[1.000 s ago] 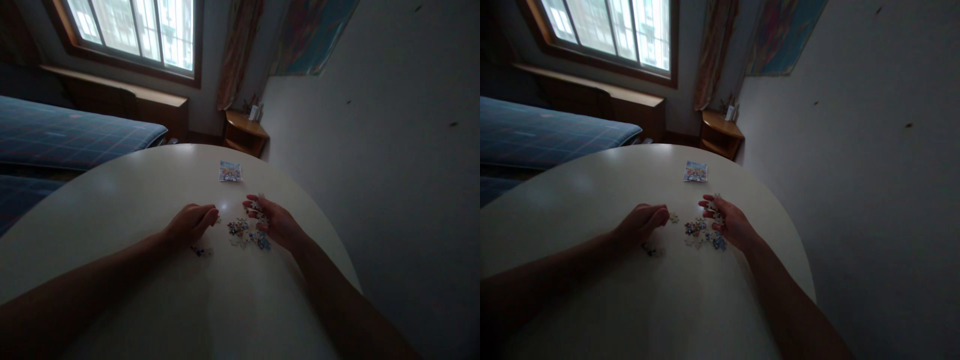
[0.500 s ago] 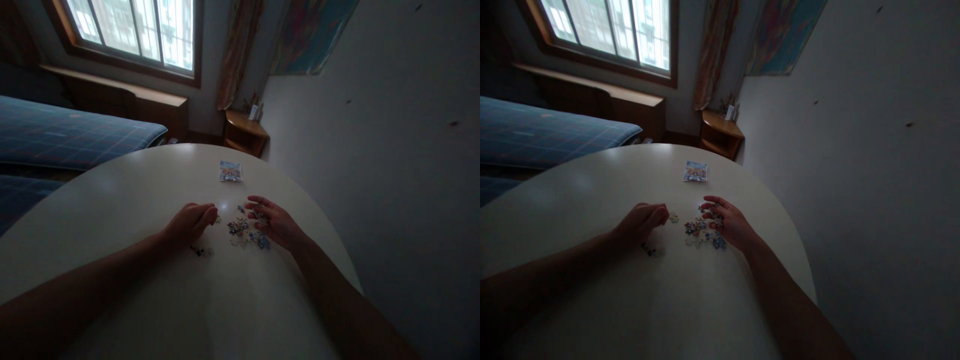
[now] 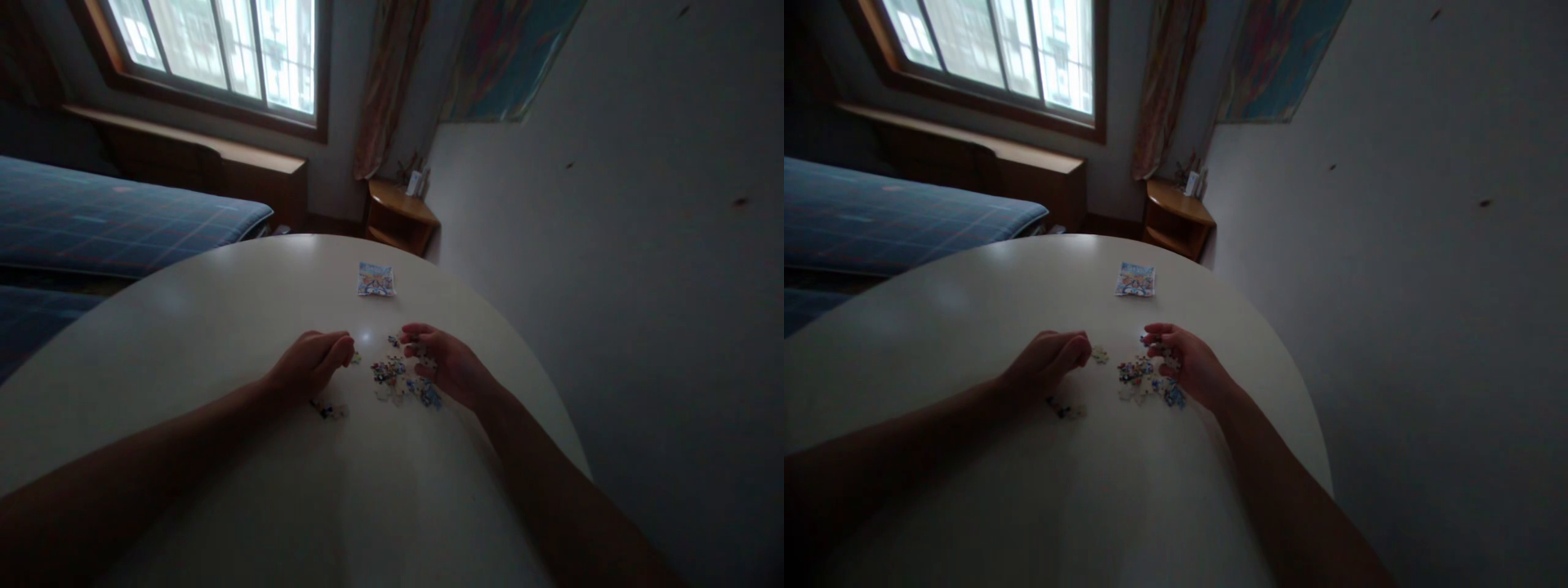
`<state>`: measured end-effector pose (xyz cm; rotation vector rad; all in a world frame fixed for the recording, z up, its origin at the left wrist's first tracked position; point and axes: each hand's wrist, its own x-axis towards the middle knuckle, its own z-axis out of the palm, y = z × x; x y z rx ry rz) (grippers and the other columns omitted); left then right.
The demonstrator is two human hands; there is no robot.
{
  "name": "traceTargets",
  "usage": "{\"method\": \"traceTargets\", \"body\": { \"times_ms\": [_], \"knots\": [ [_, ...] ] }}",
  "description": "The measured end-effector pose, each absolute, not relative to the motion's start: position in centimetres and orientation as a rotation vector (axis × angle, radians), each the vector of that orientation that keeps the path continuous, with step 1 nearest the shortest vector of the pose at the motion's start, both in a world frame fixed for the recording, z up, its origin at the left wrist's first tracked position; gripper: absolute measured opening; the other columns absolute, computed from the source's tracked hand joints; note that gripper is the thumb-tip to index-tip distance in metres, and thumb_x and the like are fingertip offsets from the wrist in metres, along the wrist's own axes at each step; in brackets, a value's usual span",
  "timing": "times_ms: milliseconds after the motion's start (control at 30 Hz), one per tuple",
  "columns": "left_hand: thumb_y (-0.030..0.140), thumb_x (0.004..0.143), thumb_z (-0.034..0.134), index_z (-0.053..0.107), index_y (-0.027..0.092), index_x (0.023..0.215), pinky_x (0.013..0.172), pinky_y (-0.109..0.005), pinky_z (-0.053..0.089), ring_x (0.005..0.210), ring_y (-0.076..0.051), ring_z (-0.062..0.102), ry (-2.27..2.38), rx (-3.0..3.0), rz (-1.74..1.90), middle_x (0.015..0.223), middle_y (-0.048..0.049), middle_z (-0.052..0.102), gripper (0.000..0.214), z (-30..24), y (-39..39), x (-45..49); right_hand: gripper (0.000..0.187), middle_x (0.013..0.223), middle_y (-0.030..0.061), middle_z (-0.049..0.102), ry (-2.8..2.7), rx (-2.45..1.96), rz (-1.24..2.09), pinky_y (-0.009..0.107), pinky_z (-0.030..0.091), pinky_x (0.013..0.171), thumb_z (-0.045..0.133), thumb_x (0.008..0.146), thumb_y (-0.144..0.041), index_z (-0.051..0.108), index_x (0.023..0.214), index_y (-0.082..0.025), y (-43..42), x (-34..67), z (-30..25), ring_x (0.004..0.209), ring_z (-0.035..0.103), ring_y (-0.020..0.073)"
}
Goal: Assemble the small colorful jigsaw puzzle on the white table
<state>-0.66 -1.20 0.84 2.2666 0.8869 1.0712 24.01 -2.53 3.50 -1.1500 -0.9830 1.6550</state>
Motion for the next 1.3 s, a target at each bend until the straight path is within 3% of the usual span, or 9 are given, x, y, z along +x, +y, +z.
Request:
{"method": "traceTargets", "body": {
  "times_ms": [133, 267, 500, 667, 800, 967, 1300],
  "knots": [
    [0.036, 0.099, 0.028, 0.047, 0.019, 0.062, 0.049, -0.021, 0.033, 0.047, -0.009, 0.042, 0.943, 2.216, 1.086, 0.051, 0.0047, 0.043, 0.045, 1.0, -1.3, -0.7, 0.032, 0.100, 0.0057, 0.069, -0.964, -1.146, 1.654, 0.018, 0.044, 0.052, 0.063, 0.070, -0.015, 0.069, 0.100, -0.020, -2.4, 24.0, 3.3, 0.082, 0.063, 0.0136],
    [0.037, 0.099, 0.026, 0.046, 0.019, 0.061, 0.047, -0.020, 0.032, 0.048, -0.010, 0.041, 0.964, 2.167, 1.097, 0.050, 0.0045, 0.040, 0.046, 1.2, -1.5, -0.6, 0.031, 0.106, 0.0072, 0.071, -0.950, -1.146, 1.667, 0.015, 0.046, 0.051, 0.067, 0.077, -0.015, 0.066, 0.107, -0.019, -2.3, 23.8, 3.2, 0.084, 0.067, 0.0129],
    [0.033, 0.100, 0.027, 0.047, 0.019, 0.063, 0.049, -0.021, 0.033, 0.047, -0.010, 0.041, 0.953, 2.202, 1.099, 0.052, 0.0046, 0.041, 0.045, 1.0, -1.4, -0.6, 0.022, 0.099, 0.0083, 0.073, -0.935, -1.128, 1.658, 0.013, 0.031, 0.034, 0.060, 0.091, -0.021, 0.059, 0.113, -0.018, -2.3, 23.9, 3.2, 0.054, 0.056, 0.0062],
    [0.034, 0.100, 0.027, 0.048, 0.019, 0.065, 0.051, -0.021, 0.034, 0.048, -0.010, 0.042, 0.930, 2.214, 1.088, 0.054, 0.0045, 0.044, 0.044, 0.7, -1.1, -0.7, 0.027, 0.109, 0.0096, 0.072, -0.912, -1.117, 1.658, 0.015, 0.046, 0.047, 0.057, 0.086, -0.008, 0.060, 0.112, -0.017, -2.2, 24.0, 3.3, 0.069, 0.065, 0.0092],
    [0.036, 0.101, 0.027, 0.050, 0.018, 0.066, 0.051, -0.021, 0.034, 0.049, -0.010, 0.042, 0.942, 2.173, 1.073, 0.055, 0.0043, 0.044, 0.045, 0.7, -1.1, -0.7, 0.013, 0.118, 0.0100, 0.070, -1.017, -1.120, 1.639, 0.017, 0.050, 0.057, 0.062, 0.089, -0.018, 0.065, 0.102, -0.017, -2.1, 24.0, 3.0, 0.081, 0.068, 0.0104],
    [0.038, 0.102, 0.027, 0.052, 0.018, 0.069, 0.048, -0.020, 0.033, 0.047, -0.009, 0.041, 0.934, 2.147, 1.035, 0.054, 0.0048, 0.043, 0.046, 0.6, -1.2, -0.7, 0.018, 0.115, 0.0064, 0.072, -1.147, -1.123, 1.560, 0.020, 0.052, 0.069, 0.068, 0.088, -0.027, 0.071, 0.105, -0.021, -2.1, 24.2, 2.3, 0.085, 0.068, 0.0100],
    [0.036, 0.103, 0.026, 0.054, 0.017, 0.072, 0.049, -0.019, 0.035, 0.045, -0.009, 0.042, 0.928, 2.166, 0.991, 0.053, 0.0053, 0.045, 0.046, 0.4, -1.0, -0.8, 0.024, 0.102, 0.0048, 0.073, -1.160, -1.162, 1.525, 0.019, 0.047, 0.057, 0.073, 0.083, -0.035, 0.070, 0.103, -0.022, -2.0, 24.4, 2.4, 0.072, 0.064, 0.0086]
  ]
}}
